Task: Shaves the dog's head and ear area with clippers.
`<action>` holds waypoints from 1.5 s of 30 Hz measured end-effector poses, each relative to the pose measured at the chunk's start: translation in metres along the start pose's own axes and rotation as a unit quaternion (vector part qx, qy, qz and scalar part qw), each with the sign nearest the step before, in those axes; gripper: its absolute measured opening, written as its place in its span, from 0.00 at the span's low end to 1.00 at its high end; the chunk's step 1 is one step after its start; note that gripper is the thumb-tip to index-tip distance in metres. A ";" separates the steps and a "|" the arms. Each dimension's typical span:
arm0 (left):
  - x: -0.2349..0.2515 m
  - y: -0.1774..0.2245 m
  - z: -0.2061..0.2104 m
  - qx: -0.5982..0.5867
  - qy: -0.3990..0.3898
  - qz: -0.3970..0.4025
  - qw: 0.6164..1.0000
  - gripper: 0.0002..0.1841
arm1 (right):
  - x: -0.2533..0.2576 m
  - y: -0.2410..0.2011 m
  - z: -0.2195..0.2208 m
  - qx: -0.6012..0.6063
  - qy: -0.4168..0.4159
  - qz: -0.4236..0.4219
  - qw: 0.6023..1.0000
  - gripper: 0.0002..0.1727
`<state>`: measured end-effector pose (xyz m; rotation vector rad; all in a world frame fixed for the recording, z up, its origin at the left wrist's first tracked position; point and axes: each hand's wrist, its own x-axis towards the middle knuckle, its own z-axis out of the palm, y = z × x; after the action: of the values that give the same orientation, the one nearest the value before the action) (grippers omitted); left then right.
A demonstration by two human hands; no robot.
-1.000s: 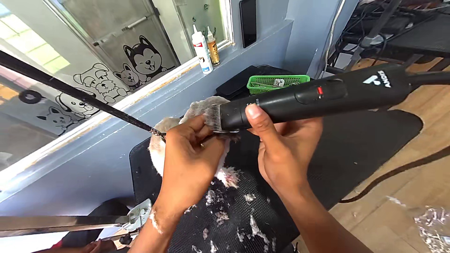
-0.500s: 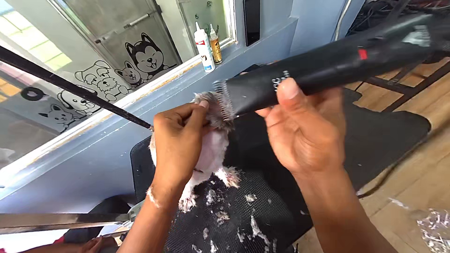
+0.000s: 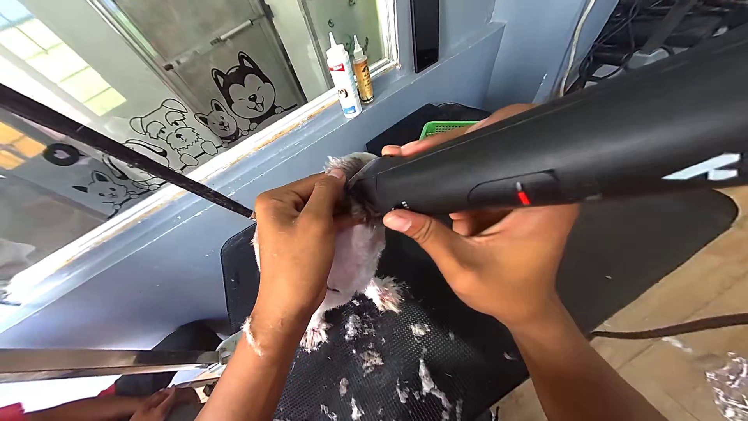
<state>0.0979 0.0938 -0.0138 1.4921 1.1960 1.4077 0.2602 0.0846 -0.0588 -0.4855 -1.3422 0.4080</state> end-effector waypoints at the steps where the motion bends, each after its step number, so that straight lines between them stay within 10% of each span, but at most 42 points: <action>1: 0.000 -0.001 -0.001 0.006 -0.001 0.003 1.000 0.17 | -0.001 -0.001 0.002 -0.013 -0.007 -0.001 1.000 0.35; 20: -0.012 0.002 -0.003 0.009 -0.017 -0.014 1.000 0.18 | -0.010 -0.009 0.003 0.092 -0.056 0.036 0.994 0.36; 29: -0.021 0.000 -0.002 -0.077 -0.026 -0.019 0.996 0.20 | -0.013 0.001 0.010 0.122 0.222 0.125 0.959 0.33; 38: -0.028 -0.007 -0.007 0.007 -0.094 0.073 0.993 0.22 | 0.000 -0.003 0.032 0.153 0.155 0.117 0.969 0.35; 45: -0.016 -0.018 0.007 0.158 0.021 0.166 0.973 0.09 | 0.015 0.018 0.010 0.294 0.041 0.173 0.939 0.30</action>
<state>0.1035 0.0838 -0.0366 1.9656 1.2837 1.5208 0.2527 0.1087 -0.0542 -0.2286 -0.9859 1.0327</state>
